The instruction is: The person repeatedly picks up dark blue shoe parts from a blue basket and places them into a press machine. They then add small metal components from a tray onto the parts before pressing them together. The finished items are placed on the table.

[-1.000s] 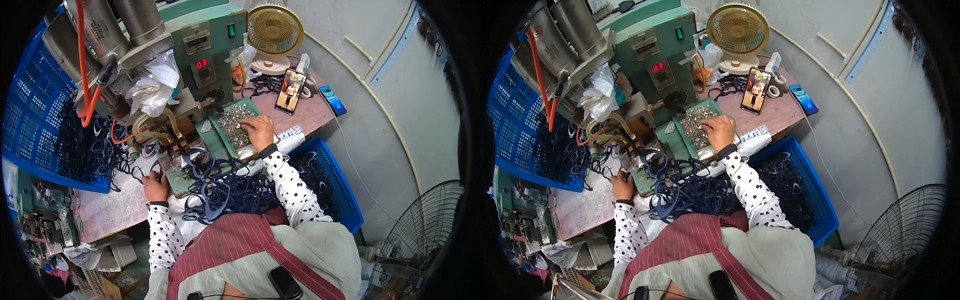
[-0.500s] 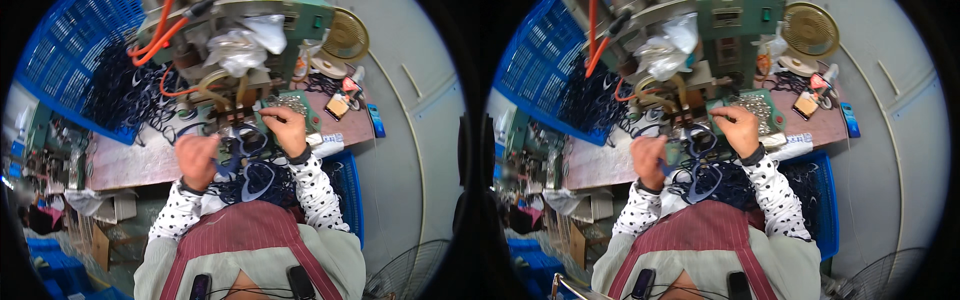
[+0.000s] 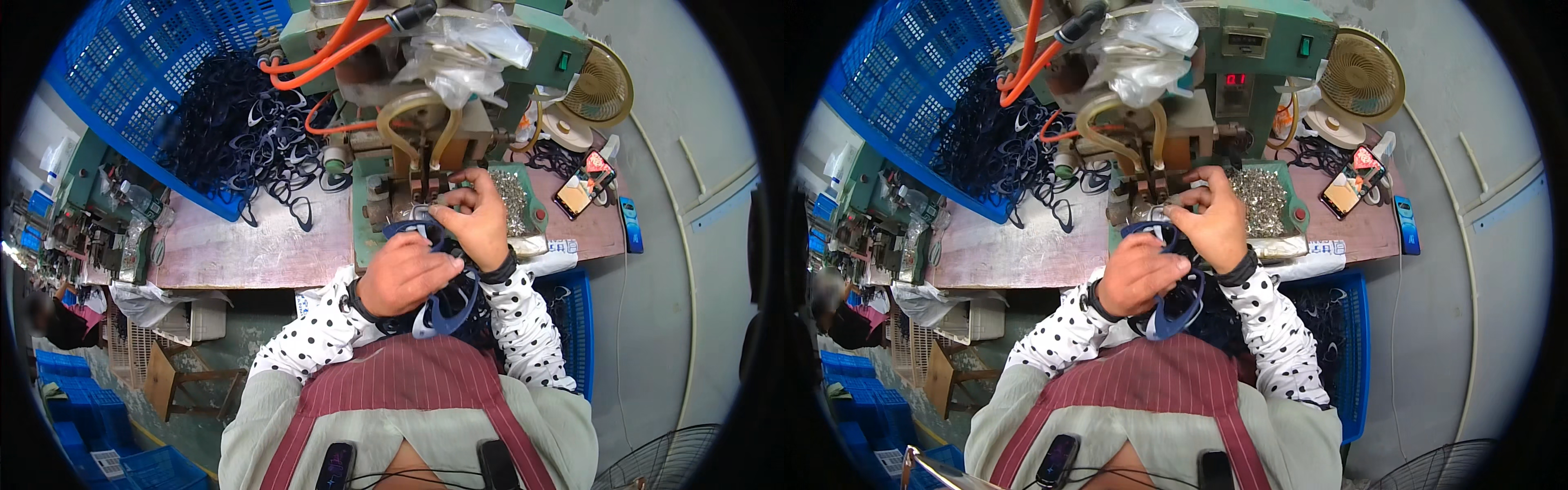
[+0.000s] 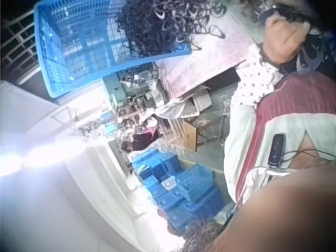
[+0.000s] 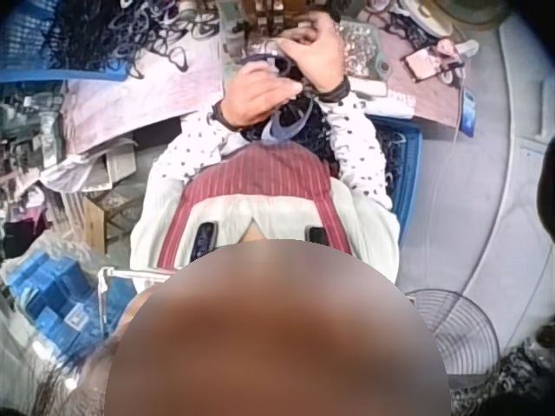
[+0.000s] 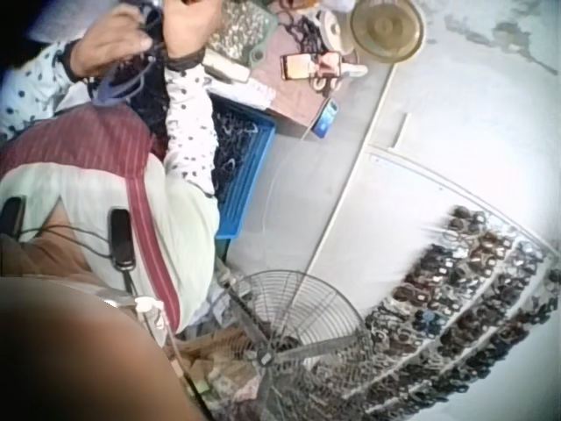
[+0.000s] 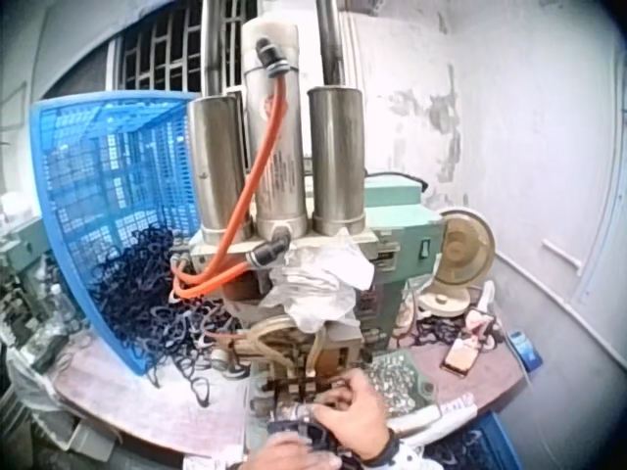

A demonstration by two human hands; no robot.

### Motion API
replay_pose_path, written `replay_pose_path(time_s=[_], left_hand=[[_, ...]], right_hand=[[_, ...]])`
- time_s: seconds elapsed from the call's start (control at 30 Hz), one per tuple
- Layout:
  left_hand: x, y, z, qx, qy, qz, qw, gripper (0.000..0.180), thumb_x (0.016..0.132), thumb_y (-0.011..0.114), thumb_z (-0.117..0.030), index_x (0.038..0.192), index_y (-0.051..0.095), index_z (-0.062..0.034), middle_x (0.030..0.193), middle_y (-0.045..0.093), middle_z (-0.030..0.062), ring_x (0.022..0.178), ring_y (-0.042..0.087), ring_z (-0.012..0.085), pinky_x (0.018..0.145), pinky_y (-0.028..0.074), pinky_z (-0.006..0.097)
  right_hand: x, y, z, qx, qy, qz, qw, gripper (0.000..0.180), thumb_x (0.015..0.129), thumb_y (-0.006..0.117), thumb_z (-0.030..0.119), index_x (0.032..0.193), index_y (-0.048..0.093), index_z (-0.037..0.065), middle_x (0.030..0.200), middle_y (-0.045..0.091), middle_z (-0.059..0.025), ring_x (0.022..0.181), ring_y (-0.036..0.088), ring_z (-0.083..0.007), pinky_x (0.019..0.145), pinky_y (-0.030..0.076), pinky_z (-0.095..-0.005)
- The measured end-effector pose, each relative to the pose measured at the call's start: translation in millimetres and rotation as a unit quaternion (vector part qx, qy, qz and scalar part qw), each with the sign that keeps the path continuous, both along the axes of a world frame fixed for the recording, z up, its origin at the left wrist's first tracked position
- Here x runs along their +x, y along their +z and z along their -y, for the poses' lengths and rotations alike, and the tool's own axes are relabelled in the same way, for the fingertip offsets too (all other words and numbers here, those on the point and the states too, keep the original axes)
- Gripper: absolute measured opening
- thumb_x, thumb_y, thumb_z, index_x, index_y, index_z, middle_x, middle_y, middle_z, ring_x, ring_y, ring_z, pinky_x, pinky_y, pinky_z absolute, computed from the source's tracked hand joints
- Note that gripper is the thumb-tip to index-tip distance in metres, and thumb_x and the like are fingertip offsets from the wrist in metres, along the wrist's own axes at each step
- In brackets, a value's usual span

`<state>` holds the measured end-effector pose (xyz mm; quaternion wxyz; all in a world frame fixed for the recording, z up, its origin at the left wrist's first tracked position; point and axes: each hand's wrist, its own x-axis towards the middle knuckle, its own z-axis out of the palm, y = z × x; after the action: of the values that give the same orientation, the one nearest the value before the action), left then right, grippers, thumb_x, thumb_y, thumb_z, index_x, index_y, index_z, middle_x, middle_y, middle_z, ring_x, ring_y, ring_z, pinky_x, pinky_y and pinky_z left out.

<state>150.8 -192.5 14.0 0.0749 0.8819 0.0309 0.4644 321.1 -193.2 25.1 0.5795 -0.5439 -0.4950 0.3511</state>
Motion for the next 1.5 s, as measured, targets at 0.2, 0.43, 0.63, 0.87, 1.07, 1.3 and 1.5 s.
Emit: replay_pose_path(time_s=[0.2, 0.43, 0.63, 0.87, 1.07, 1.3, 1.5], left_hand=[[-4, 7, 11, 0.056, 0.012, 0.03, 0.998, 0.032, 0.079, 0.065, -0.006, 0.111, 0.066, -0.0047, 0.098, 0.069, 0.0049, 0.079, 0.062, 0.0191, 0.08, 0.048, 0.038], [-21, 48, -17, -0.226, 0.189, 0.203, 0.934, 0.024, 0.091, 0.06, -0.008, 0.112, 0.061, 0.0028, 0.092, 0.068, 0.0123, 0.078, 0.063, 0.018, 0.077, 0.051, 0.034], [-32, 60, -31, -0.381, 0.122, 0.262, 0.878, 0.023, 0.101, 0.05, -0.014, 0.113, 0.058, 0.0035, 0.091, 0.067, 0.01, 0.083, 0.065, 0.0151, 0.079, 0.051, 0.027], [-14, 19, 0, 0.041, 0.069, 0.022, 0.996, 0.029, 0.078, 0.061, -0.006, 0.106, 0.065, -0.0035, 0.104, 0.069, 0.0092, 0.09, 0.066, 0.0236, 0.085, 0.05, 0.039], [5, -8, -5, -0.01, -0.031, -0.045, 0.998, 0.035, 0.083, 0.063, -0.003, 0.118, 0.061, -0.0003, 0.118, 0.064, 0.0169, 0.108, 0.062, 0.0293, 0.097, 0.047, 0.046], [4, -8, -2, -0.018, -0.017, -0.032, 0.999, 0.037, 0.08, 0.063, -0.002, 0.117, 0.062, -0.0012, 0.119, 0.063, 0.0136, 0.107, 0.062, 0.0271, 0.095, 0.048, 0.043], [4, -12, -3, -0.005, -0.004, -0.026, 1.0, 0.035, 0.081, 0.061, -0.005, 0.116, 0.063, -0.0019, 0.119, 0.064, 0.014, 0.105, 0.062, 0.0272, 0.096, 0.047, 0.043]], right_hand=[[-5, -3, -9, 0.03, -0.001, -0.04, 0.999, 0.051, 0.068, 0.076, 0.007, 0.11, 0.049, -0.002, 0.08, 0.069, -0.0098, 0.065, 0.061, -0.0099, 0.06, 0.048, -0.025], [-4, -5, -7, 0.006, -0.003, 0.054, 0.999, 0.054, 0.068, 0.075, 0.009, 0.113, 0.047, 0.001, 0.077, 0.069, -0.0087, 0.062, 0.061, -0.0133, 0.058, 0.048, -0.0275], [-7, -3, -11, 0.006, 0.027, -0.009, 1.0, 0.056, 0.07, 0.075, 0.006, 0.116, 0.043, -0.003, 0.076, 0.068, -0.0071, 0.062, 0.059, -0.0096, 0.057, 0.046, -0.0249], [-8, -5, -4, 0.03, 0.013, -0.058, 0.998, 0.053, 0.072, 0.075, 0.002, 0.117, 0.046, -0.003, 0.08, 0.068, -0.0075, 0.061, 0.051, -0.0047, 0.055, 0.043, -0.0214], [81, -57, -17, 0.078, -0.206, 0.173, 0.96, 0.037, 0.078, 0.071, 0.008, 0.113, 0.06, 0.005, 0.093, 0.071, -0.0108, 0.077, 0.066, -0.0197, 0.069, 0.052, -0.0317], [144, -88, 21, -0.112, -0.144, 0.294, 0.938, 0.032, 0.08, 0.07, 0.017, 0.109, 0.063, 0.004, 0.091, 0.069, -0.0163, 0.077, 0.068, -0.0286, 0.07, 0.053, -0.036], [121, -105, 12, -0.115, -0.146, 0.506, 0.842, 0.026, 0.078, 0.071, 0.022, 0.092, 0.064, 0.002, 0.091, 0.064, -0.0213, 0.085, 0.062, -0.0404, 0.074, 0.05, -0.048]])
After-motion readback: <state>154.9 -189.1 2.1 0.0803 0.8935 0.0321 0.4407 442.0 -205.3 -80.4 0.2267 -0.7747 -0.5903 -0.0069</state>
